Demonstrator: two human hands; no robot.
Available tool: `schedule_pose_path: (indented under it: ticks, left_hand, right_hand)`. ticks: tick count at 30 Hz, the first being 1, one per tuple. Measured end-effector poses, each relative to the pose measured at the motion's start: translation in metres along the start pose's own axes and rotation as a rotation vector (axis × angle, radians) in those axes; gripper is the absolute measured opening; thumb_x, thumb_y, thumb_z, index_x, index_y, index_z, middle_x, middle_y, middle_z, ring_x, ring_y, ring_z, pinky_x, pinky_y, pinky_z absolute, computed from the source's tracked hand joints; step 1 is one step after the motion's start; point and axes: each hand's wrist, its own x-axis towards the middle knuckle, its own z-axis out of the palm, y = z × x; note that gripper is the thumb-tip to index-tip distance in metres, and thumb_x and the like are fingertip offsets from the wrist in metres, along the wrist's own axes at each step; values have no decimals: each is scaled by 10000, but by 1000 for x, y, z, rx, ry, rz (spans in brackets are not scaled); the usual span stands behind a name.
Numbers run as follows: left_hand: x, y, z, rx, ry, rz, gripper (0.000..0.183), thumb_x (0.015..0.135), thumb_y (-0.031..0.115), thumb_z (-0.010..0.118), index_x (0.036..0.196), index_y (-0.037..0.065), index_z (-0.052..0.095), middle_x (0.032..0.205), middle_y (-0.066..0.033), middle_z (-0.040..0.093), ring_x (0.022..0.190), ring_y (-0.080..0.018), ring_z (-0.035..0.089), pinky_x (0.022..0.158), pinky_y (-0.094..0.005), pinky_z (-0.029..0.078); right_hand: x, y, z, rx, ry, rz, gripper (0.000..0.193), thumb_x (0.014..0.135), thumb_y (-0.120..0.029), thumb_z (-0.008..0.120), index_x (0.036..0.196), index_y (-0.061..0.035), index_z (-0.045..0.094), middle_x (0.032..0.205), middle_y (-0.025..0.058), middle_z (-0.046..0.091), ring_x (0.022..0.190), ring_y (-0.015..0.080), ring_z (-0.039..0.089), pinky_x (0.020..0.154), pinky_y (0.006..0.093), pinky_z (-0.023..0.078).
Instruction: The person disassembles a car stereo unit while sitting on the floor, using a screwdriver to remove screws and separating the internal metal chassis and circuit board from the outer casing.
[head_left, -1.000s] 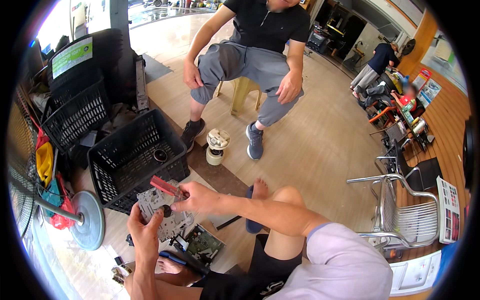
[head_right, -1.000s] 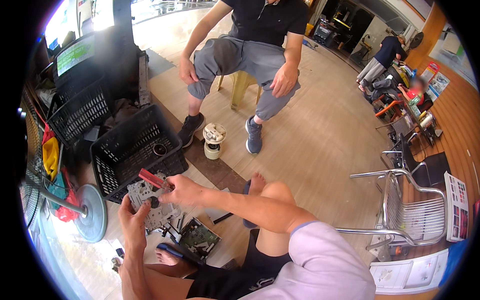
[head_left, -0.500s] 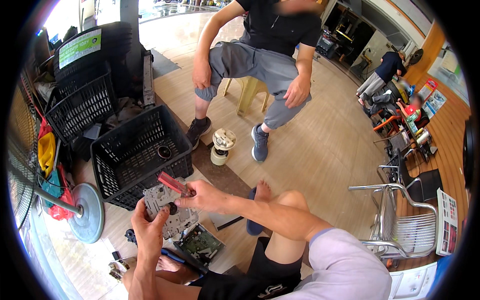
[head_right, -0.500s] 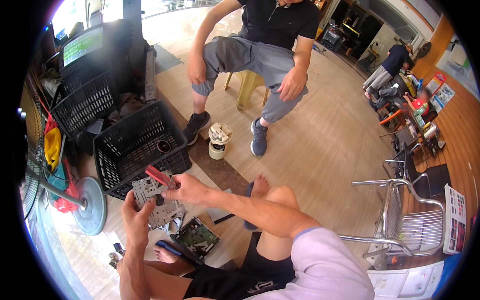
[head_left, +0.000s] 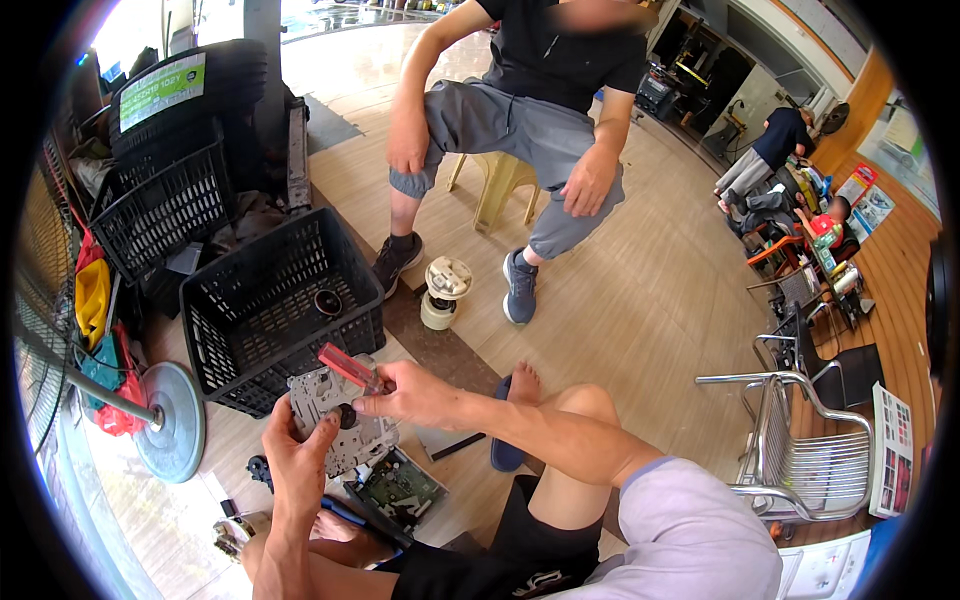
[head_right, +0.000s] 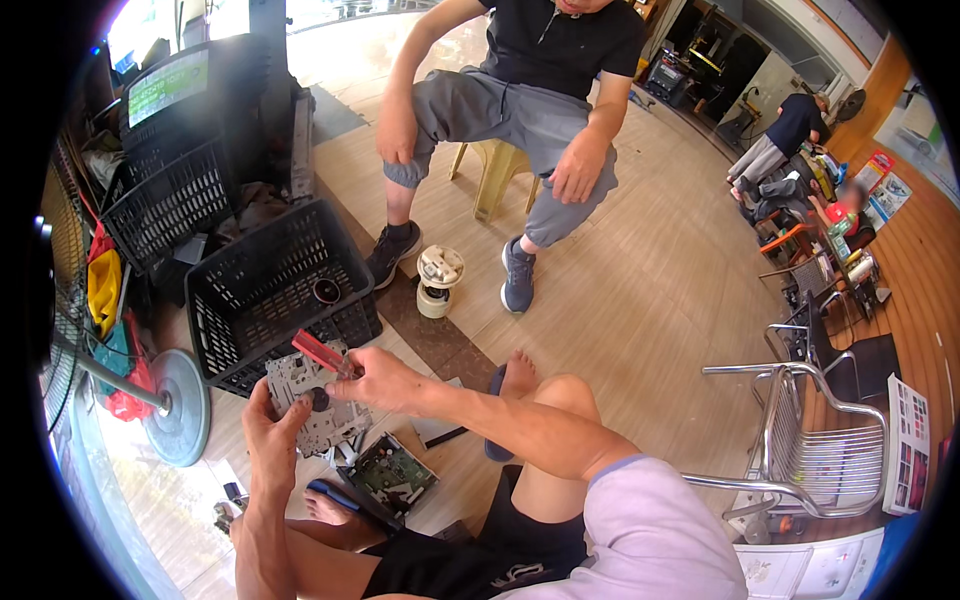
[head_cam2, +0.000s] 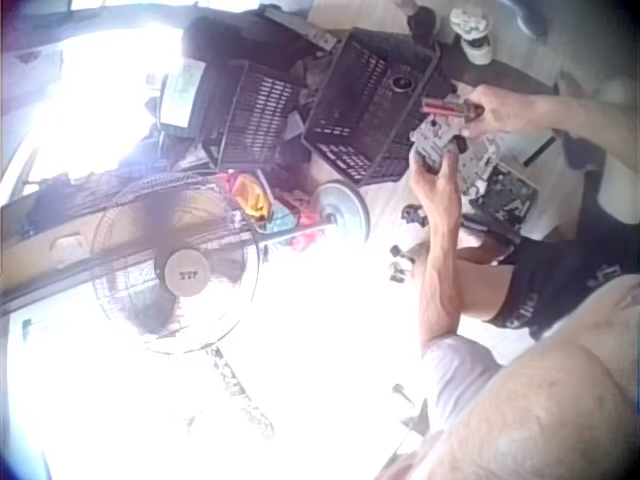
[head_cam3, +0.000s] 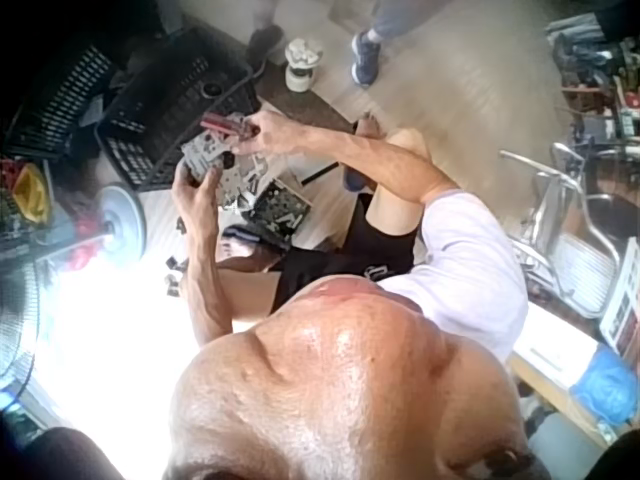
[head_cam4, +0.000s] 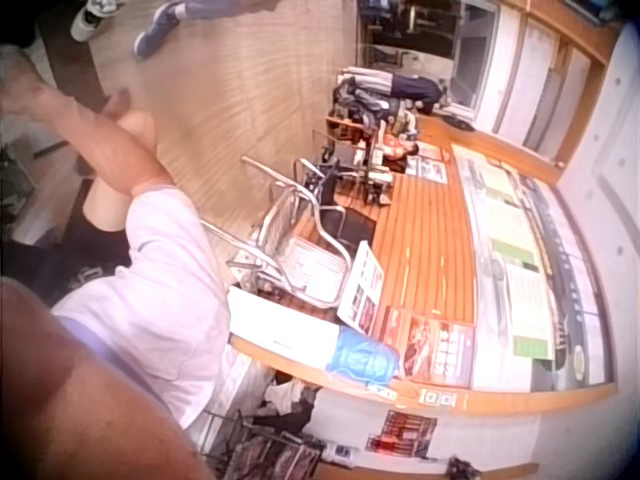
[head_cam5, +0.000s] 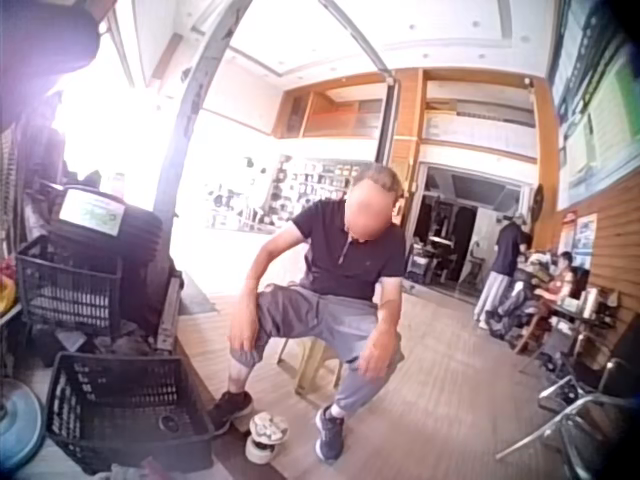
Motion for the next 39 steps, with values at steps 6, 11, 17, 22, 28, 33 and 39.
schedule_pose_path:
  ticks: [6,11,17,22,28,33,39]
  left_hand:
    - [1,-1,3,-2,-12,6,322,910,-6,691,1218,-25,599,1027,-41,705,874,-80,640,792,-231,513]
    - [0,1,5,8,-21,3,284,919,35,698,1182,-10,601,1029,-55,709,902,-109,653,821,-272,524]
    - [0,-2,4,-1,-13,-21,322,906,3,698,1212,-31,602,1035,-61,710,892,-104,659,808,-254,534]
    - [2,1,7,13,-21,-41,318,910,14,704,1206,-37,600,1040,-75,712,908,-114,666,818,-267,542]
    - [1,0,5,17,-13,-48,332,918,27,709,1217,-51,585,1068,-94,713,924,-124,669,834,-282,545]
    - [1,2,5,38,-17,-45,332,925,42,707,1220,-55,588,1044,-83,715,909,-113,666,828,-272,541]
    - [1,0,4,51,-6,-21,332,927,37,705,1230,-43,594,1050,-83,718,909,-115,668,827,-270,542]
  right_hand:
    - [1,9,-3,47,-8,-22,377,932,-231,768,1190,22,663,1021,48,689,939,106,596,855,289,483]
    - [-2,7,-4,-2,10,-17,366,926,-226,772,1176,22,670,1010,42,691,934,103,596,852,290,485]
    - [-2,11,-4,6,17,-53,318,917,-219,780,1114,13,685,957,27,694,890,88,595,811,281,494]
    - [-7,1,-8,-25,46,-39,298,902,-225,796,1035,15,679,896,24,684,832,81,592,757,273,493]
    - [-8,-2,-6,-12,42,-34,326,883,-259,809,985,19,671,857,25,662,812,85,577,743,278,483]
    - [-10,-7,-6,-27,42,-24,343,877,-273,813,982,19,670,854,24,656,812,90,577,746,279,483]
    - [-9,-5,-4,-23,51,-24,353,877,-277,812,994,24,670,860,24,651,801,89,563,734,281,474]
